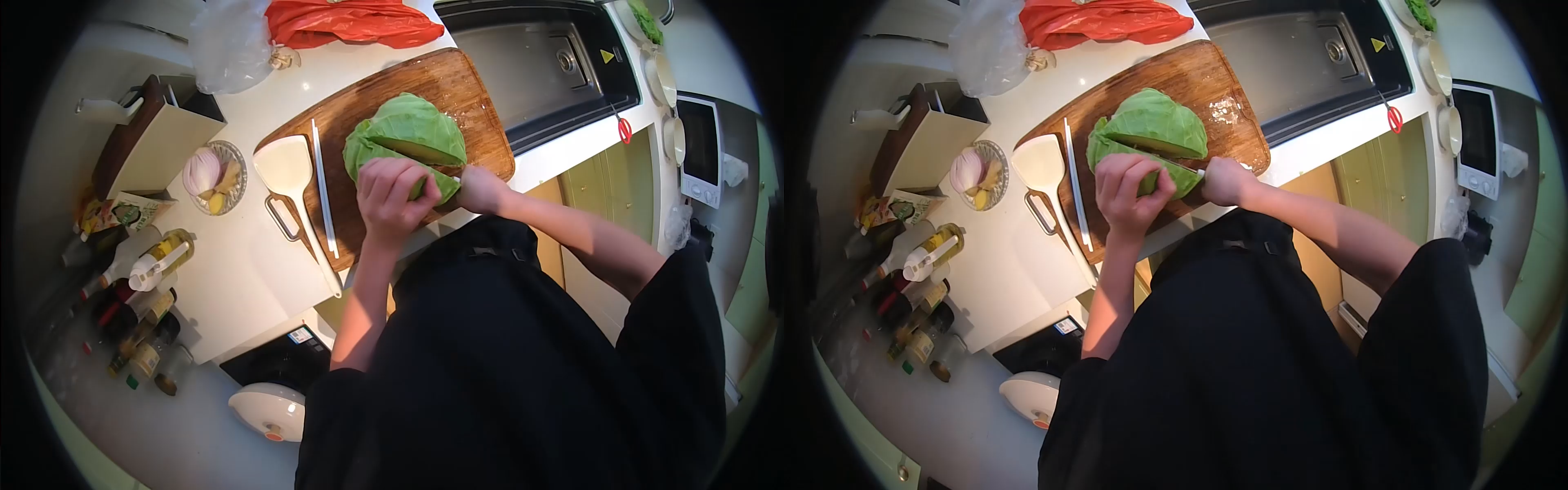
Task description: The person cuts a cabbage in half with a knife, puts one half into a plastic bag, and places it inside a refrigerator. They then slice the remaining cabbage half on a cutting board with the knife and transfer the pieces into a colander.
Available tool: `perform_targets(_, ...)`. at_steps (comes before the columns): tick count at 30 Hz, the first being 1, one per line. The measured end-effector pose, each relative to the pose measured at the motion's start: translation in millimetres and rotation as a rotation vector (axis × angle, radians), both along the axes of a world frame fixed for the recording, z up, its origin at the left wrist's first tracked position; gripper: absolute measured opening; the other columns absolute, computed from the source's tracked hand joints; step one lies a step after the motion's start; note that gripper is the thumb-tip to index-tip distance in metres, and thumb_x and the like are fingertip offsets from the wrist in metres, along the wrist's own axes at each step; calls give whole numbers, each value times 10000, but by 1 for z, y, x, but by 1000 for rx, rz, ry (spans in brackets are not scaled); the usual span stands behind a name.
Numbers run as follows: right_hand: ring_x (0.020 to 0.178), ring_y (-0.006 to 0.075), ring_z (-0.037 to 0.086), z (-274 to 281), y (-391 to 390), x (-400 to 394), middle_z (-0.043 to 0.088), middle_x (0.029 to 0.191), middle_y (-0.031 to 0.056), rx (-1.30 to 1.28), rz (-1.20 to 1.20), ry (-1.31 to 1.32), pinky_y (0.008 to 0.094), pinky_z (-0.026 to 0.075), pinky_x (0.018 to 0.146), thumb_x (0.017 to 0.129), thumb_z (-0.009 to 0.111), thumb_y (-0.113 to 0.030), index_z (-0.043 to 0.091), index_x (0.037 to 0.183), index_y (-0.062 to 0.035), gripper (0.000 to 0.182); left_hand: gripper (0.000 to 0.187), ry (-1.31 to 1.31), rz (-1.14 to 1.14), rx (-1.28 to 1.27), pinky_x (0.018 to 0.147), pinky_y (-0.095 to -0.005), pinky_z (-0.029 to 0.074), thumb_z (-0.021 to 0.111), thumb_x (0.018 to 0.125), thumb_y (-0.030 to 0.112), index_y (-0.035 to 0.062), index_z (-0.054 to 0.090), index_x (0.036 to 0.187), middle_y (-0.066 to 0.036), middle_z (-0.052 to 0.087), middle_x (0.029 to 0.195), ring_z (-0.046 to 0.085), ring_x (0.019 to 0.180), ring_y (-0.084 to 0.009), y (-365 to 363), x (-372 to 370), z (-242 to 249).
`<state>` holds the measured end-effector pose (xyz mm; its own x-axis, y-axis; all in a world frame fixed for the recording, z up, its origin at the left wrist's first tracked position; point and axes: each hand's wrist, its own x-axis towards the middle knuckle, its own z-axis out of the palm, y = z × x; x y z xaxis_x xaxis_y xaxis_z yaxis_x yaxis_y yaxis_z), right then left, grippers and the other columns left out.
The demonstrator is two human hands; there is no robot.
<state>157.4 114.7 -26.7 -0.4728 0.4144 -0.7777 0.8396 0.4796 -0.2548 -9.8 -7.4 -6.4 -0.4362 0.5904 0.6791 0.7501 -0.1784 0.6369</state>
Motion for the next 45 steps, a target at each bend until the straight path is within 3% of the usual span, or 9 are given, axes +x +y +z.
perform_targets(3, 991, 440, 730, -5, 6, 0, 736, 1013, 302, -42, -110, 50, 500, 585, 880, 832, 669, -219, 752, 987, 71, 339, 213, 15, -16, -42, 851, -405, 563, 812, 761, 99, 126, 691, 934, -38, 651, 973, 654, 922, -249, -7, -8, -1)
perform_targets(7, 936, 444, 737, -1, 5, 1, 737, 964, 302, -27, -121, 42, 506, 589, 857, 839, 647, -217, 752, 941, 69, 321, 239, 84, 62, -154, 1041, -469, 504, 818, 795, 152, 135, 704, 1004, -36, 679, 1082, 654, 1039, -258, -23, 2, 2)
perform_targets(8, 909, 450, 736, 0, 3, 5, 735, 934, 303, -17, -117, 68, 509, 590, 851, 842, 642, -215, 749, 913, 73, 315, 255, 40, 66, -184, 1118, -540, 426, 812, 814, 166, 141, 705, 1044, -50, 680, 1147, 647, 1094, -278, -27, 5, -3)
perform_targets(11, 889, 457, 731, 17, -3, 25, 729, 908, 309, -35, -153, 101, 516, 587, 846, 844, 633, -201, 746, 879, 68, 294, 249, -15, 157, -244, 1139, -587, 389, 814, 806, 158, 142, 704, 1029, -65, 676, 1146, 649, 1095, -287, -25, 12, 5)
perform_targets(16, 812, 468, 699, 37, -8, 70, 705, 816, 281, -89, -219, 310, 543, 564, 787, 874, 634, -209, 744, 840, 4, 242, 566, -110, 187, -395, 1231, -620, 238, 878, 728, 183, 128, 592, 1213, -142, 516, 1410, 456, 1355, -379, -24, 33, 19)
perform_targets(19, 802, 475, 685, 47, -6, 61, 696, 801, 275, -113, -275, 411, 542, 554, 779, 889, 637, -214, 726, 826, 7, 246, 588, -126, 237, -389, 1254, -650, 181, 903, 718, 235, 151, 597, 1213, -111, 509, 1409, 440, 1386, -379, -19, 43, 15)
perform_targets(29, 815, 495, 662, 81, 20, 3, 650, 766, 298, -181, -217, 686, 529, 530, 747, 896, 641, -217, 698, 838, 37, 267, 645, -279, 340, -422, 1204, -572, 300, 927, 710, 222, 103, 523, 1198, -226, 339, 1531, 341, 1448, -455, -18, 56, 34)
perform_targets(34, 962, 482, 684, 72, 19, -22, 698, 971, 325, -156, -98, 564, 531, 559, 874, 878, 642, -249, 736, 918, 58, 323, 673, -290, 364, -452, 1190, -548, 324, 930, 707, 211, 86, 481, 1193, -248, 283, 1566, 309, 1464, -476, -18, 57, 32)
perform_targets(45, 1114, 438, 682, 13, 10, -31, 688, 1117, 344, -148, 28, 274, 478, 547, 985, 870, 619, -285, 743, 986, 93, 415, 661, -323, 365, -405, 1185, -552, 317, 904, 708, 165, 98, 427, 1160, -237, 313, 1532, 329, 1449, -456, -42, 57, 23)
